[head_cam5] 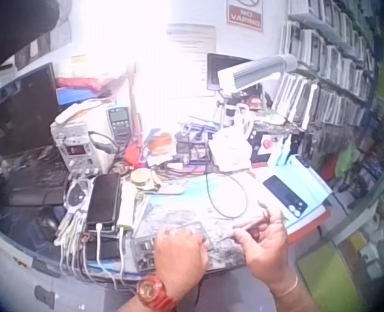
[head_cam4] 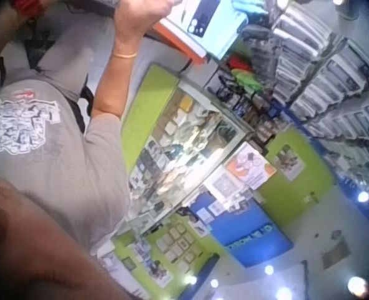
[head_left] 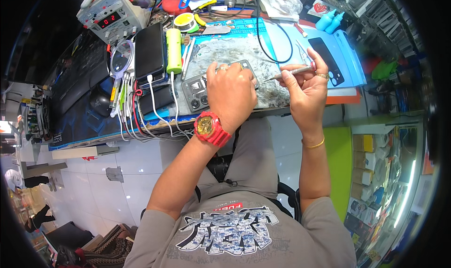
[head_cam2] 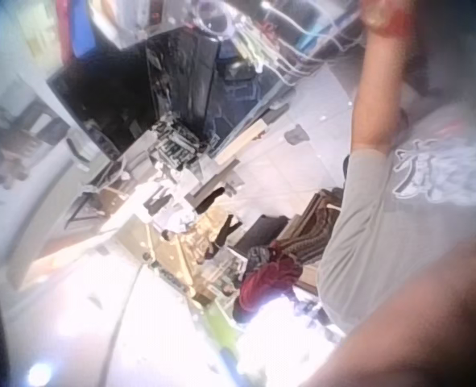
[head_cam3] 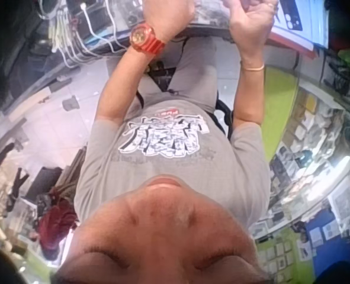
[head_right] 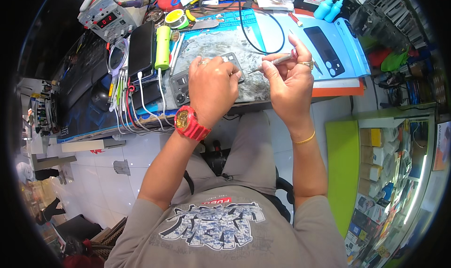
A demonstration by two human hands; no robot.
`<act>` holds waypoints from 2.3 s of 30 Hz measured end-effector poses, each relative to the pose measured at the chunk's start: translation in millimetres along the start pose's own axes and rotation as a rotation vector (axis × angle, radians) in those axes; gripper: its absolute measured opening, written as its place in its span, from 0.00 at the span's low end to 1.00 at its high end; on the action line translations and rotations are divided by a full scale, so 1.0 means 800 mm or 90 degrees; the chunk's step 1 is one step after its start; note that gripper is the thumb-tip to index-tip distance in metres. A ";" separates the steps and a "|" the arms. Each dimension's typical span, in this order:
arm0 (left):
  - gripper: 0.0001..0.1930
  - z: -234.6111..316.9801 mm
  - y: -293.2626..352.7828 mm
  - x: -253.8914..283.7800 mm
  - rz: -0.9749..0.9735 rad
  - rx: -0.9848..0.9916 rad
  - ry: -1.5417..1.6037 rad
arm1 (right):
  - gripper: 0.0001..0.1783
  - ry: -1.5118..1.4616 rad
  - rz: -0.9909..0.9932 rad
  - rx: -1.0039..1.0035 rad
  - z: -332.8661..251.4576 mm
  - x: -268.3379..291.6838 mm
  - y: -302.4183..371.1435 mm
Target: The person holds a disassembled mobile phone and uses a thin metal tool to scrape and clean the internal edges of the device's housing on a workbench.
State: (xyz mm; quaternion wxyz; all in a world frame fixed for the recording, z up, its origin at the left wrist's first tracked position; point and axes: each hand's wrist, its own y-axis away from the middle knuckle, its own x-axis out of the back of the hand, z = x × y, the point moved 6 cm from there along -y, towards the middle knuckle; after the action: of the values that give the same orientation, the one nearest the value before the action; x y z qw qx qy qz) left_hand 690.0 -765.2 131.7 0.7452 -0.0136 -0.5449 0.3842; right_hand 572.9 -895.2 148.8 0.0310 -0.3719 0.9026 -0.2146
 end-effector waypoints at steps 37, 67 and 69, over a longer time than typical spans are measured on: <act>0.16 -0.006 0.027 0.025 0.192 -0.178 0.294 | 0.37 -0.117 0.019 0.023 -0.028 -0.018 0.006; 0.13 -0.005 0.047 0.024 0.051 -0.094 0.013 | 0.38 0.170 -0.091 0.102 -0.003 -0.021 0.003; 0.13 -0.006 0.048 0.021 0.049 -0.088 0.021 | 0.37 0.166 -0.091 0.105 -0.001 -0.021 0.004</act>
State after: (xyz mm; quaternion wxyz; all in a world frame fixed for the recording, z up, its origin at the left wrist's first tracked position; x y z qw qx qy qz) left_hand 674.2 -726.2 126.6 0.7361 -0.0919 -0.5569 0.3737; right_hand 582.7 -881.7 146.2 -0.0712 -0.4002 0.8497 -0.3358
